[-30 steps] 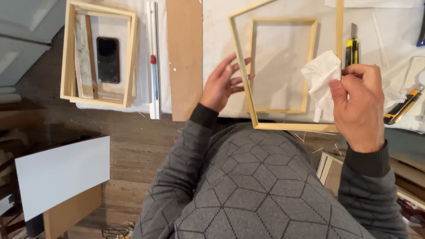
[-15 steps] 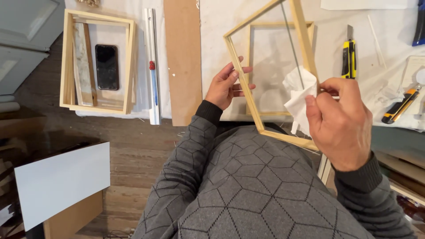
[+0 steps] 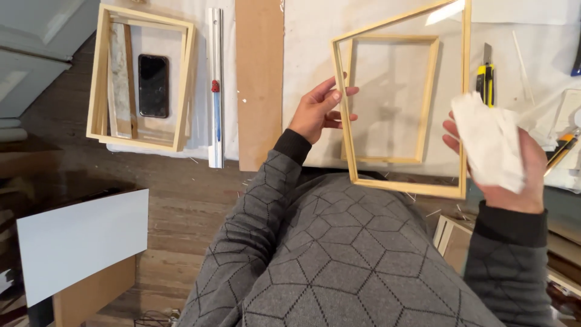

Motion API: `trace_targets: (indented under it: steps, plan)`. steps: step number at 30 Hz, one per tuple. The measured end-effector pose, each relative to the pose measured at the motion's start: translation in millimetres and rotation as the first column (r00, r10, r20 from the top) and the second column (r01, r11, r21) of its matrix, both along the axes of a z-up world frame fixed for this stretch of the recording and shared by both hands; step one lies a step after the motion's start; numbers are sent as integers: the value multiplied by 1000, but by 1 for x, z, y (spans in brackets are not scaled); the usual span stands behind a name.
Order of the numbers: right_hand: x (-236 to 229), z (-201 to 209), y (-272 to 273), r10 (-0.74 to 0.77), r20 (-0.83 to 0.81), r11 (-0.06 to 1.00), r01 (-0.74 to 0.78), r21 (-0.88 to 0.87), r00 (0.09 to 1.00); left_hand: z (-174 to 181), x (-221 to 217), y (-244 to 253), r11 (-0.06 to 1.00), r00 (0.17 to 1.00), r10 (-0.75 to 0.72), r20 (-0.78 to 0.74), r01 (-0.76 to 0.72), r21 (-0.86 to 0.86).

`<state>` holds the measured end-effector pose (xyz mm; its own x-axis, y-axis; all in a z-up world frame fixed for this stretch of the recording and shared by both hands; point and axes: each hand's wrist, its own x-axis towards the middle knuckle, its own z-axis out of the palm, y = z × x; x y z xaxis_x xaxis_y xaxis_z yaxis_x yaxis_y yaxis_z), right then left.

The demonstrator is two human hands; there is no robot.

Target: Cleaning glass panes and assembling wooden picture frames at a workbench station.

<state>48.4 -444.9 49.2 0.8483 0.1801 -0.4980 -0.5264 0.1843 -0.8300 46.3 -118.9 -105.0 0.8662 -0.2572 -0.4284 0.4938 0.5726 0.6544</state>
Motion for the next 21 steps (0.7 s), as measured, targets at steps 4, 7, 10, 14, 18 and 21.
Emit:
trace_targets:
  steps: [4, 7, 10, 14, 18, 21]
  plan:
    - [6, -45, -2, -43, 43, 990, 49, -130, 998, -5, 8, -1, 995, 999, 36, -26, -34, 91]
    - [0, -72, -4, -159, -37, 978, 162, 134, 987, 3, 11, 7, 981, 997, 52, -52, -41, 191]
    - [-5, -77, 8, -148, 94, 955, 117, 272, 985, 6, 11, 19, 961, 997, 72, -42, -58, 271]
    - [-4, -92, 8, -182, -14, 920, 176, 351, 983, 7, 8, 29, 956, 996, 74, -52, -56, 287]
    - [-3, -92, 11, -167, -64, 904, 179, 388, 984, 5, 6, 35, 959, 995, 75, -59, -56, 278]
    - [-1, -89, 13, -136, -42, 907, 141, 397, 990, 3, 6, 37, 962, 995, 78, -60, -59, 266]
